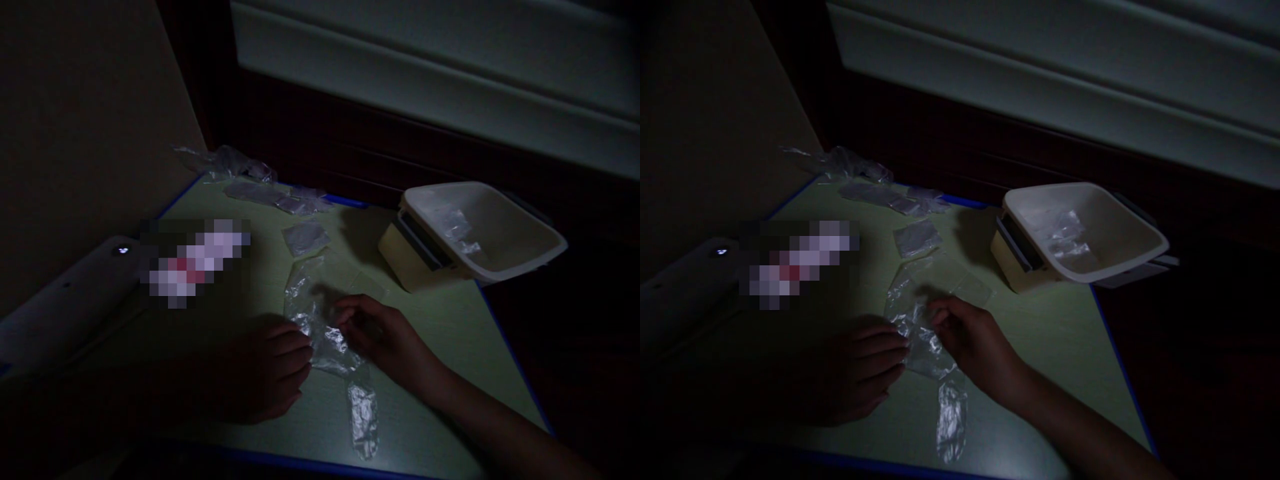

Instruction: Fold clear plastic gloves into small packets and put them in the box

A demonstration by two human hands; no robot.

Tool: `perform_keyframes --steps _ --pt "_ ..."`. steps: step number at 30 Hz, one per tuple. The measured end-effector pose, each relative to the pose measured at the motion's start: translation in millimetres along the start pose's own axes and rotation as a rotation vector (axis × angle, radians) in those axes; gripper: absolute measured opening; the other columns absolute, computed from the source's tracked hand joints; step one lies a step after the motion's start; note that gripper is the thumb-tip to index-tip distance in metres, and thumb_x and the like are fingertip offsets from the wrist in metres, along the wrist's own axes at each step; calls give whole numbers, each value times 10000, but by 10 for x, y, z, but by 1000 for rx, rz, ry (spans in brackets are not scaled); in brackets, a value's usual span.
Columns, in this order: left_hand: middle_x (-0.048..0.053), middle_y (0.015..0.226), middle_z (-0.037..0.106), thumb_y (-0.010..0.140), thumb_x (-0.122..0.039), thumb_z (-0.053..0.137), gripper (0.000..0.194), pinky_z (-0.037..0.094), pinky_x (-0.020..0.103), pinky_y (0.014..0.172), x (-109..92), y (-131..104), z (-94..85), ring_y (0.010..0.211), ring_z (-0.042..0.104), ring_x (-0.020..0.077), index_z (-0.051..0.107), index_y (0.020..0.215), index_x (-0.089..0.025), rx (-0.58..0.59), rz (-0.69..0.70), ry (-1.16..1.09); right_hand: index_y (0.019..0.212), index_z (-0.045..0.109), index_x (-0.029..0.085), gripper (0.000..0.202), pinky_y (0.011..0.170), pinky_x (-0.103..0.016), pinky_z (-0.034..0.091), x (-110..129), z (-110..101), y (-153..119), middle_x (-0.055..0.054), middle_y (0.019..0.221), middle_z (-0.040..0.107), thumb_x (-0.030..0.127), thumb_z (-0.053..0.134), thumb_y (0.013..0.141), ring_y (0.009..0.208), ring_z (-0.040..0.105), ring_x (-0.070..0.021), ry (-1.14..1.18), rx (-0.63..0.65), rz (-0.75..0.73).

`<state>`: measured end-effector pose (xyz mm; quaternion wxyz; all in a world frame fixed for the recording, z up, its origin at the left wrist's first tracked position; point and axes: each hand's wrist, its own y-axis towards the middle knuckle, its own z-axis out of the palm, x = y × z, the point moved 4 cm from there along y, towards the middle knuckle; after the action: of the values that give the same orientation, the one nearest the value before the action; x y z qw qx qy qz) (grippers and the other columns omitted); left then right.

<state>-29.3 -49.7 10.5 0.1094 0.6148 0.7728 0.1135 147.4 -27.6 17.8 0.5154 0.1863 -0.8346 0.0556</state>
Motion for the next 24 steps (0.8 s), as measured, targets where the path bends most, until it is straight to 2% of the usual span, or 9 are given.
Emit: perform_keyframes --steps 4,8,12,14,17,21,24 --pt "86 944 681 863 -233 551 132 460 351 885 -9 10 -27 894 598 200 654 887 -154 -18 71 -31 1085 562 174 265 722 -294 541 -51 31 -3 -53 888 670 111 490 838 786 652 -152 -148 -29 -55" --pt "81 951 679 877 -210 521 165 455 362 892 0 20 -50 881 599 197 643 949 -126 -47 75 -57 1154 552 154 298 811 -356 536 -92 68 -31 -111 1018 655 112 496 865 940 633 -198 -383 -34 -172" --pt "67 1004 668 868 -317 561 262 449 394 907 -2 24 -11 918 585 214 625 1041 -132 7 43 -77 1114 609 134 242 826 -416 526 -22 53 -71 -154 1089 633 153 503 897 1021 592 -250 -649 -109 -300" --pt "67 1024 662 841 -372 599 311 444 409 917 1 21 16 940 578 224 626 1041 -136 35 20 -72 1063 643 127 222 762 -410 535 45 61 -97 -142 1010 664 151 484 910 926 618 -247 -723 -68 -369" --pt "70 1017 666 829 -391 611 301 432 418 936 4 10 30 958 575 226 640 991 -139 12 17 -63 1033 664 124 193 742 -394 534 111 98 -151 -104 918 699 129 541 885 841 639 -230 -783 83 -443" --pt "87 1010 672 852 -379 575 275 390 435 989 20 -7 25 1000 564 236 648 943 -129 -18 2 -33 1124 635 135 265 910 -424 491 100 131 -247 -108 1129 674 96 541 879 1047 608 -238 -885 136 -472" --pt "99 1019 671 862 -370 557 269 346 454 1032 35 -15 13 1031 557 254 650 918 -124 -27 -27 -25 1160 619 116 305 964 -449 460 59 169 -308 -128 1185 645 71 514 878 1100 582 -251 -919 121 -458"
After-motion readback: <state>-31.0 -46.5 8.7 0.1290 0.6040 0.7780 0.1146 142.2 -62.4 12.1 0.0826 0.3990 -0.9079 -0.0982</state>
